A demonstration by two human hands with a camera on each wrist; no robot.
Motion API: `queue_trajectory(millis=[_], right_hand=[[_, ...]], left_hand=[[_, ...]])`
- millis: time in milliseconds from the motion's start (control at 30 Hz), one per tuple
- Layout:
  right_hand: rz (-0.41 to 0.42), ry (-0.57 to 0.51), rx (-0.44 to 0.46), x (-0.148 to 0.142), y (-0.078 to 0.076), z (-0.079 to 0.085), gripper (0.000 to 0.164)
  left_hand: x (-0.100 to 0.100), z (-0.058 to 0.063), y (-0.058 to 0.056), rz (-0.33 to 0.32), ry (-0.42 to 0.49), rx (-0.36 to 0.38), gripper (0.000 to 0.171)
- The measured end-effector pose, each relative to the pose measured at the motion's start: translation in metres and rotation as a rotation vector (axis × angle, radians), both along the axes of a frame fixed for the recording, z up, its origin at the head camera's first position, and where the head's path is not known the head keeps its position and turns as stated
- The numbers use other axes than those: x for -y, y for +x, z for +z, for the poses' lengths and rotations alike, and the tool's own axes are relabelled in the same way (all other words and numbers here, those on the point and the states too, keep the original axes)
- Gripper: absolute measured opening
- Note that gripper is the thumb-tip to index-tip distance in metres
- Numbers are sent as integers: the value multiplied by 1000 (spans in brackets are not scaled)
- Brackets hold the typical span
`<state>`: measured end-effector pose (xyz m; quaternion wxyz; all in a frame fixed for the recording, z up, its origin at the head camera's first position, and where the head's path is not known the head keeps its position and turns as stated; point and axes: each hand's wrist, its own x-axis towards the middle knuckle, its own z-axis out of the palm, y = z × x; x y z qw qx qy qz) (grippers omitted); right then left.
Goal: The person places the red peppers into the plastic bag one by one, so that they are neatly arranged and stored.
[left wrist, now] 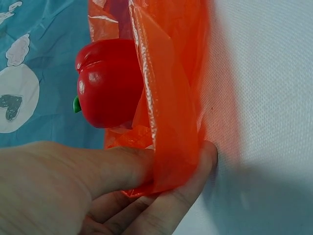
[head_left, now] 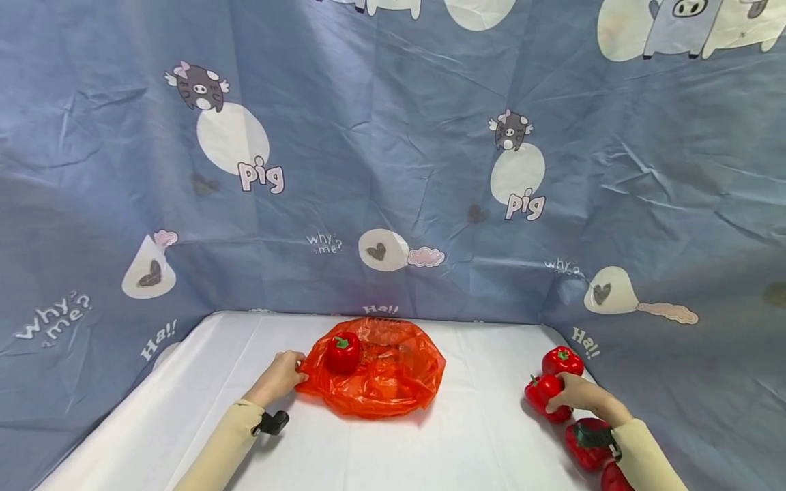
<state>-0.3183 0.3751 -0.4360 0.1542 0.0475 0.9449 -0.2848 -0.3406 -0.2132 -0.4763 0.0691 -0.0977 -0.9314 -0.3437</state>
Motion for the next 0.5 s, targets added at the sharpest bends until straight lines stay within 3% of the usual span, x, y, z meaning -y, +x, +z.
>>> queue_trajectory(millis=[300,500], right_hand=[[-70,-146,-19,5,6,-3,90],[-112,-186,-73,13,6,-5,96]], left_hand=[[1,-1,0,-6,0,-11,12],[1,-1,0,-7,-7,-27,13]])
